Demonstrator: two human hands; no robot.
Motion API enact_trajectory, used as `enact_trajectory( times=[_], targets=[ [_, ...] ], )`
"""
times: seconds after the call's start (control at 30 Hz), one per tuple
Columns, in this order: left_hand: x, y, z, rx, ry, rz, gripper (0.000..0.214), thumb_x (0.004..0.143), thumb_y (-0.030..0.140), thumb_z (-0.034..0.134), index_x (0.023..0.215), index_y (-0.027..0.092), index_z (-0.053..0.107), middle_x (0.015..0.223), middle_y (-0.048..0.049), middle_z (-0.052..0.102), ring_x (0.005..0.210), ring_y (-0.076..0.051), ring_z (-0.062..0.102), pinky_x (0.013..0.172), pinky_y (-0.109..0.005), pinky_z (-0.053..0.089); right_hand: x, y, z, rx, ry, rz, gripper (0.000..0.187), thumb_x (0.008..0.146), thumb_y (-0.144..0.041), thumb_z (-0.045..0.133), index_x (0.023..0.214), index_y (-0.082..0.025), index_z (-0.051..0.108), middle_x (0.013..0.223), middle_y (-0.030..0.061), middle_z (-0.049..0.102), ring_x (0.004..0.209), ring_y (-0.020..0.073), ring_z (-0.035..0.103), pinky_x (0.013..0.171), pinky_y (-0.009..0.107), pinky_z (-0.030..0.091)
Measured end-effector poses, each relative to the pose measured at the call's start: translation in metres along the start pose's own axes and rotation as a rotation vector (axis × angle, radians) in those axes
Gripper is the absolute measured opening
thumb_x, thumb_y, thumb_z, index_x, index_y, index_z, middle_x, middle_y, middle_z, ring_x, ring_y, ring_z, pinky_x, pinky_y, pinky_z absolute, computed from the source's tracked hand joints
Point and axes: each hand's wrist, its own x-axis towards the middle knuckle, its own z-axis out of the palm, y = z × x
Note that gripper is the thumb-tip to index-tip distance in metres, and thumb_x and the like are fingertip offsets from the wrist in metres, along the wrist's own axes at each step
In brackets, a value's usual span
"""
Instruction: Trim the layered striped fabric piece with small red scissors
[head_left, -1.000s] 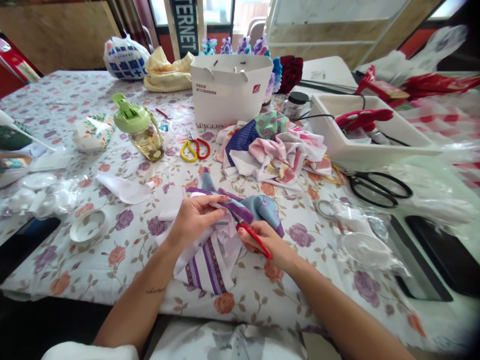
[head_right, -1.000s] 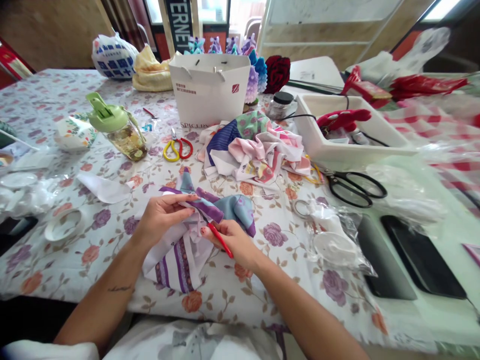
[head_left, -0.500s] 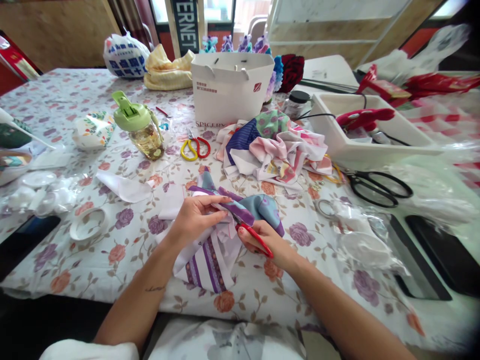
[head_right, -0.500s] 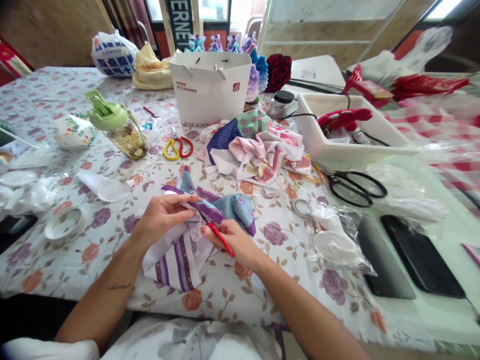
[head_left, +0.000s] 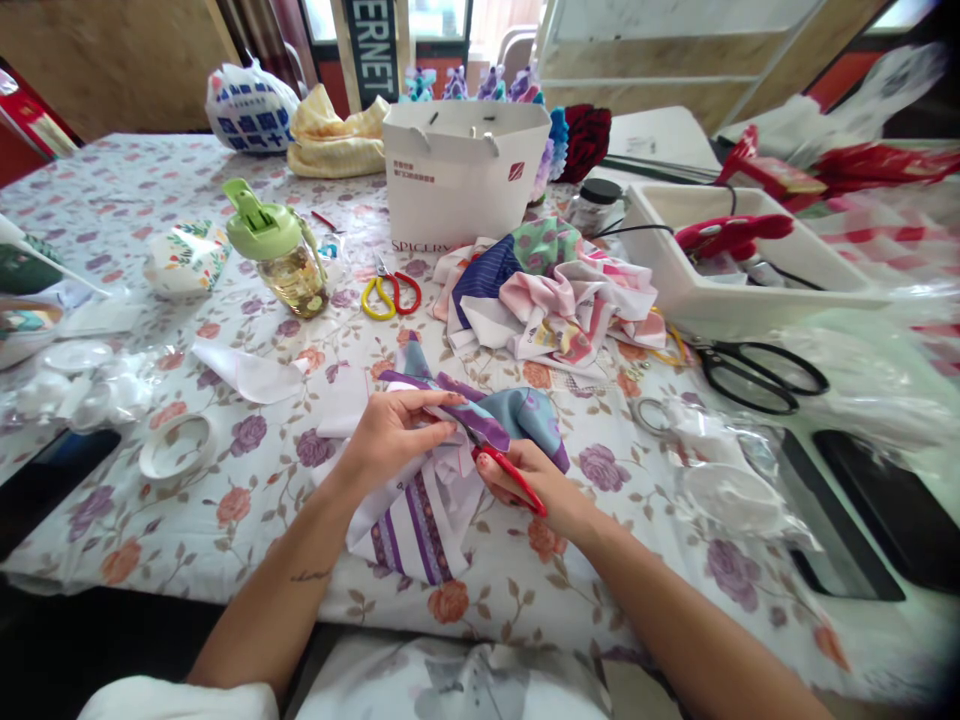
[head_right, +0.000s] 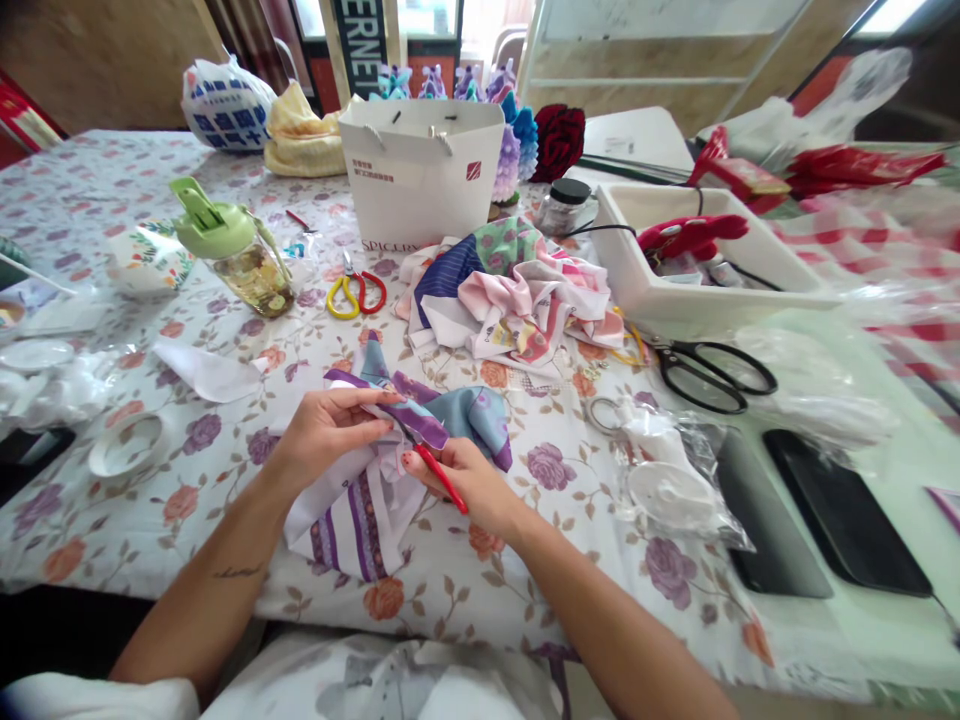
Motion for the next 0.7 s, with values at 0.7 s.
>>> enact_trajectory(
  times=[0.7],
  targets=[
    [-0.0009, 0.0050, 0.0032, -0.058, -0.002, -0.036, 0.033, 0.071, 0.018, 0.078, 0.103, 0.013, 0.078, 0.092, -0.0103, 0.078, 0.080, -0.022, 0.072, 0.071, -0.028, 0.058, -0.0013, -0.0032, 0.0006, -0.002, 0.006, 0.013, 0.054, 0.085, -0.060, 0.059, 0.057, -0.021, 0.035, 0.052, -0.0070, 0.025, 0.048, 0.0090, 0.018, 0.046, 0.028, 0.013]
  ],
)
